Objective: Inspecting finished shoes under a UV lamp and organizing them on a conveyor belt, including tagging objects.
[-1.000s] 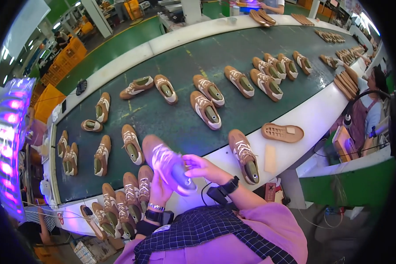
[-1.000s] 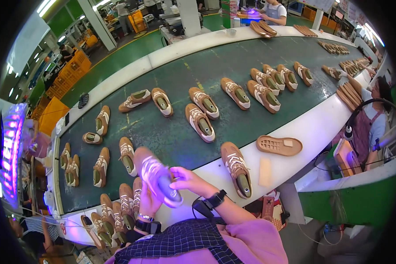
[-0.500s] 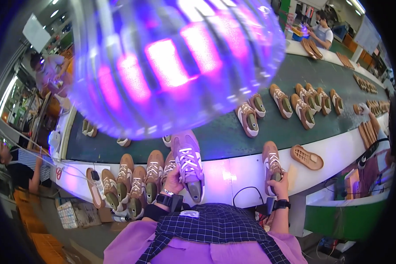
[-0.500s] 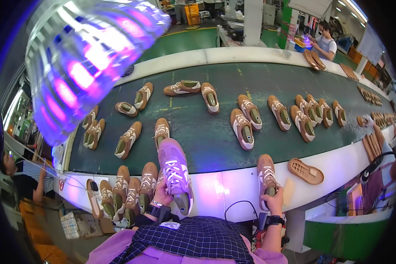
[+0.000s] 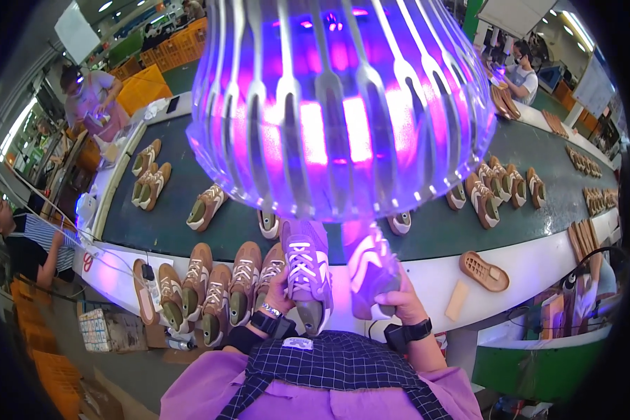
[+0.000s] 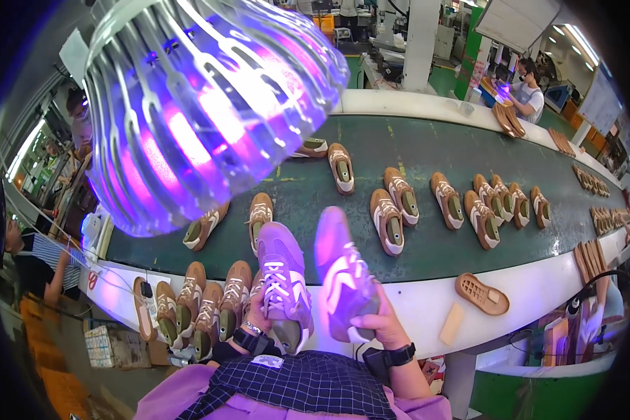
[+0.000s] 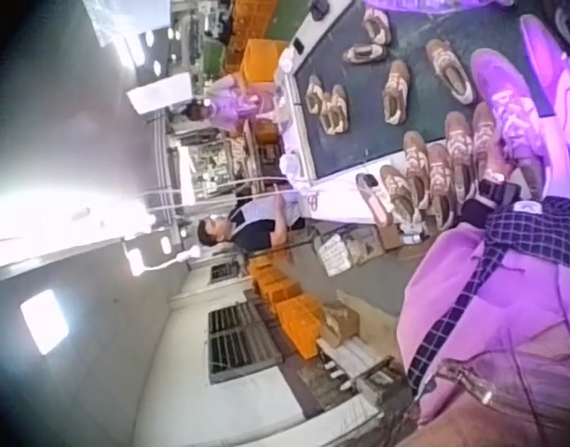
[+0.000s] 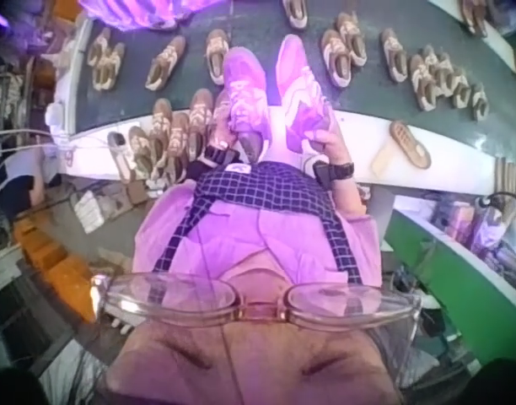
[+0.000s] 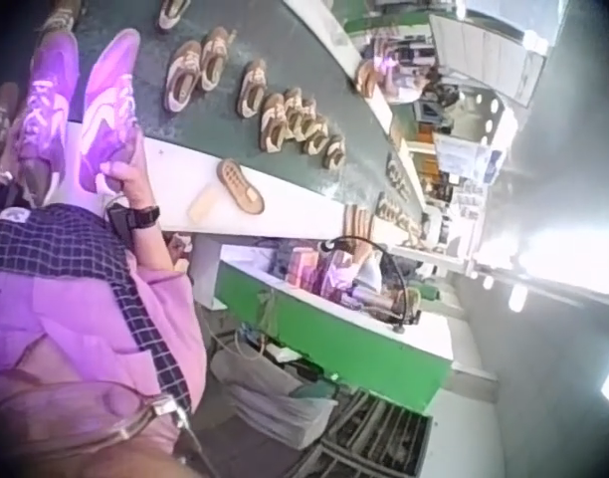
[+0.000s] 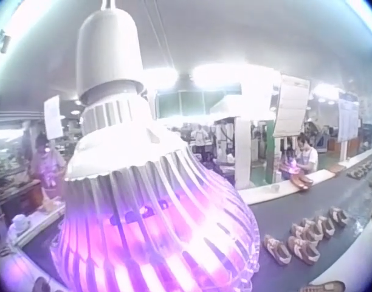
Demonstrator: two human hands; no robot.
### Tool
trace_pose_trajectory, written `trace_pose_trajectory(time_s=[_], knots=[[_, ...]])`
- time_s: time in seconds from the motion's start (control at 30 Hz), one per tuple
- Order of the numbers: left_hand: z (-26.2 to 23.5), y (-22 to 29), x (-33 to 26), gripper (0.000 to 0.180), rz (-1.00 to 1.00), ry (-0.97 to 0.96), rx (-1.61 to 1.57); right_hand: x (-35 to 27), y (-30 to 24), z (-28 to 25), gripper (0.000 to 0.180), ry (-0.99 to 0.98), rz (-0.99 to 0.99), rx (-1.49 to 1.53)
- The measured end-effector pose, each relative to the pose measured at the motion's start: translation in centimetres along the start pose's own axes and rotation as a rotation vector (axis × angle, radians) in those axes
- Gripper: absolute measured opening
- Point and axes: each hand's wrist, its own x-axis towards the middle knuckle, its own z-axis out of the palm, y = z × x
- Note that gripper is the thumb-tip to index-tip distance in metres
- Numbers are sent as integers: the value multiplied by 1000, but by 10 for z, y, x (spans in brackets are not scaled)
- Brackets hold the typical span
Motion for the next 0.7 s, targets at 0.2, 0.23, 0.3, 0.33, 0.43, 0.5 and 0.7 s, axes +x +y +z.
trace_pose_trajectory(time_s=[0.2, 0.23, 0.3, 0.33, 0.43, 0.5, 0.7], knots=[[-11, -1, 7, 58, 40, -52, -144, 20, -16, 40, 84, -200, -39, -103], [-12, 0, 7, 58, 48, -62, -153, 22, -16, 44, 84, -224, -38, -96], [-11, 3, 3, 58, 58, -71, -170, 23, -17, 49, 84, -262, -62, -91], [-10, 5, 1, 58, 62, -80, -175, 22, -18, 52, 80, -273, -64, -57], [-6, 8, -3, 57, 60, -115, -206, 20, -25, 57, 77, -238, -28, -109], [-2, 9, -1, 57, 52, -146, -222, 19, -34, 59, 88, -208, -34, -289], [9, 1, 19, 56, 10, -306, -293, 32, -32, 60, 83, -76, -369, -318]])
